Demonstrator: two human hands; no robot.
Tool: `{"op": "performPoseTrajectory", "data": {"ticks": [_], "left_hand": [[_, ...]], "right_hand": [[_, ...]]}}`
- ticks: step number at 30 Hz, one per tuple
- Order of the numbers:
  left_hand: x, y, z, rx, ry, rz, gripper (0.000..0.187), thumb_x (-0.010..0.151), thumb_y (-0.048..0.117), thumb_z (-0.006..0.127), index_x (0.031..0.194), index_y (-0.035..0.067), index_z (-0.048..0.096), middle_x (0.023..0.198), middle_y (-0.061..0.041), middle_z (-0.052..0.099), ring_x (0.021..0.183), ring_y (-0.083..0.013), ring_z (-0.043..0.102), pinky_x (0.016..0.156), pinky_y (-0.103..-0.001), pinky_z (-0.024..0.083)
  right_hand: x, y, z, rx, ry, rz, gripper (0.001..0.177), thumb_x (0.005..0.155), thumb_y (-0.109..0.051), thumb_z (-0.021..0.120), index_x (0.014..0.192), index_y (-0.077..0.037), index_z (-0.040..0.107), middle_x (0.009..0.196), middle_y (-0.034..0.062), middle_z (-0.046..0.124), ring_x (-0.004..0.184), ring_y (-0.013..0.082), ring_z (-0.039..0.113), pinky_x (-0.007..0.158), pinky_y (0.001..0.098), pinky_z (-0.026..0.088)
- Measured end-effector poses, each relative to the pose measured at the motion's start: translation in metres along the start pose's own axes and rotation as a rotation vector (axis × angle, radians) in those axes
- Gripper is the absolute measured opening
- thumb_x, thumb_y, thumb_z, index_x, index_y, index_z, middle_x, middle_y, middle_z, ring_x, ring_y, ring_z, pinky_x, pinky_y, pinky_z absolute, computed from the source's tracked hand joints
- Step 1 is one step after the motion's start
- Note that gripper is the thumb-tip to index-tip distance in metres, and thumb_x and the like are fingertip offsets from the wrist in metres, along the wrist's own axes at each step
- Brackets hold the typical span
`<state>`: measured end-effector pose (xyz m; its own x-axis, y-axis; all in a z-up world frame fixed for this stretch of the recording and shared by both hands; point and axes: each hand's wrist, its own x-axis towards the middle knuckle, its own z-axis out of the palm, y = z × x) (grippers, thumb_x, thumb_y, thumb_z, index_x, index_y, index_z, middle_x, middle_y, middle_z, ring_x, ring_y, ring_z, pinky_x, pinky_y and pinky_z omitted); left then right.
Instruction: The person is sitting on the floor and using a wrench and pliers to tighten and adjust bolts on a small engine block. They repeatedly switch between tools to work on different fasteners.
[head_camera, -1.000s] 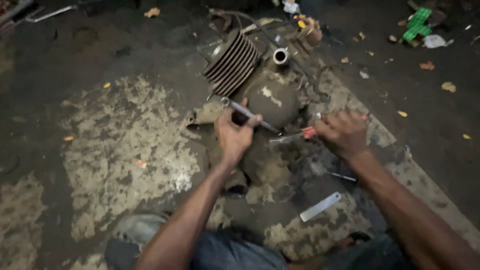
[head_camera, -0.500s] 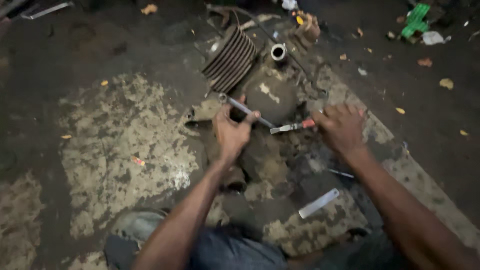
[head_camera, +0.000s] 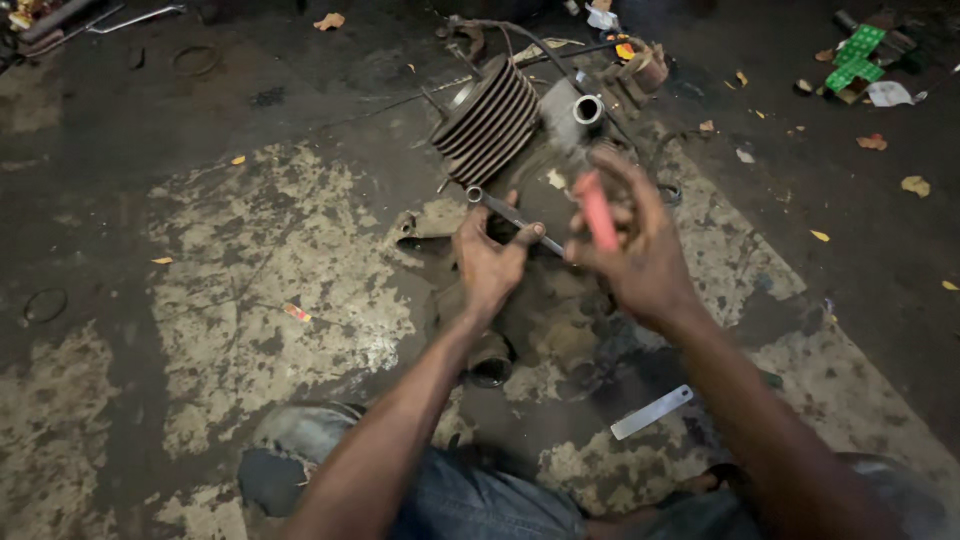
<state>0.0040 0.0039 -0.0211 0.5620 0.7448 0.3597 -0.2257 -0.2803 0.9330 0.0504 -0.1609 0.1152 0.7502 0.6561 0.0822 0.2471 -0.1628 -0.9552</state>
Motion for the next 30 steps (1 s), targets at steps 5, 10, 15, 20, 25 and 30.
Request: {"op": "performPoseTrajectory", "data": {"ticks": [5, 10, 15, 20, 25, 30], "left_hand": [[0.003, -0.024, 0.002, -0.043, 0.021, 0.017, 0.028, 0.076, 0.010, 0.080, 0.097, -0.003, 0.067, 0.088, -0.007, 0.069, 0.083, -0.0145, 0.062, 0.077, -0.031, 0.054], [-0.003, -0.025, -0.002, -0.049, 0.051, 0.122, 0.032, 0.075, 0.012, 0.089, 0.095, 0.000, 0.067, 0.108, -0.006, 0.076, 0.089, -0.0143, 0.065, 0.084, -0.030, 0.054], [-0.007, -0.014, -0.005, -0.071, 0.063, -0.110, 0.034, 0.072, 0.017, 0.087, 0.093, 0.000, 0.066, 0.084, -0.007, 0.072, 0.074, -0.0129, 0.066, 0.066, -0.030, 0.056], [-0.012, -0.004, -0.009, -0.098, 0.077, -0.086, 0.032, 0.074, 0.016, 0.083, 0.100, 0.002, 0.070, 0.090, -0.004, 0.075, 0.080, -0.0097, 0.068, 0.072, -0.027, 0.056], [-0.015, -0.035, -0.005, -0.124, 0.189, -0.162, 0.018, 0.078, 0.001, 0.077, 0.095, -0.002, 0.074, 0.093, -0.009, 0.074, 0.080, -0.0137, 0.063, 0.069, -0.029, 0.051], [-0.024, -0.015, -0.007, -0.241, 0.161, -0.282, 0.028, 0.068, -0.003, 0.087, 0.090, 0.000, 0.071, 0.085, -0.006, 0.076, 0.077, -0.0116, 0.071, 0.073, -0.027, 0.060]], "right_hand": [[0.016, -0.016, 0.022, -0.334, -0.357, 0.076, 0.086, 0.066, 0.010, 0.075, 0.143, -0.022, 0.055, 0.142, 0.0084, 0.059, 0.109, 0.0216, 0.068, 0.088, 0.0430, 0.059], [0.025, -0.017, 0.027, -0.067, 0.102, -0.046, 0.087, 0.066, 0.003, 0.073, 0.148, -0.018, 0.052, 0.139, 0.0132, 0.064, 0.106, 0.0356, 0.066, 0.083, 0.0524, 0.053], [0.010, -0.014, 0.045, -0.337, -0.354, -0.192, 0.072, 0.074, -0.008, 0.080, 0.143, -0.015, 0.059, 0.143, 0.0085, 0.063, 0.132, 0.0231, 0.060, 0.112, 0.0387, 0.044], [-0.011, -0.014, 0.055, -0.223, -0.123, -0.108, 0.082, 0.068, -0.014, 0.084, 0.145, -0.017, 0.056, 0.137, 0.0070, 0.068, 0.126, 0.0206, 0.065, 0.105, 0.0337, 0.051], [-0.043, 0.021, 0.032, -0.035, -0.192, -0.098, 0.088, 0.059, -0.005, 0.081, 0.143, -0.017, 0.056, 0.141, 0.0055, 0.063, 0.131, 0.0211, 0.062, 0.102, 0.0391, 0.053], [-0.060, 0.049, -0.023, -0.378, -0.009, -0.032, 0.096, 0.056, -0.005, 0.095, 0.142, -0.020, 0.055, 0.136, 0.0058, 0.063, 0.117, 0.0235, 0.064, 0.095, 0.0401, 0.057]]}}
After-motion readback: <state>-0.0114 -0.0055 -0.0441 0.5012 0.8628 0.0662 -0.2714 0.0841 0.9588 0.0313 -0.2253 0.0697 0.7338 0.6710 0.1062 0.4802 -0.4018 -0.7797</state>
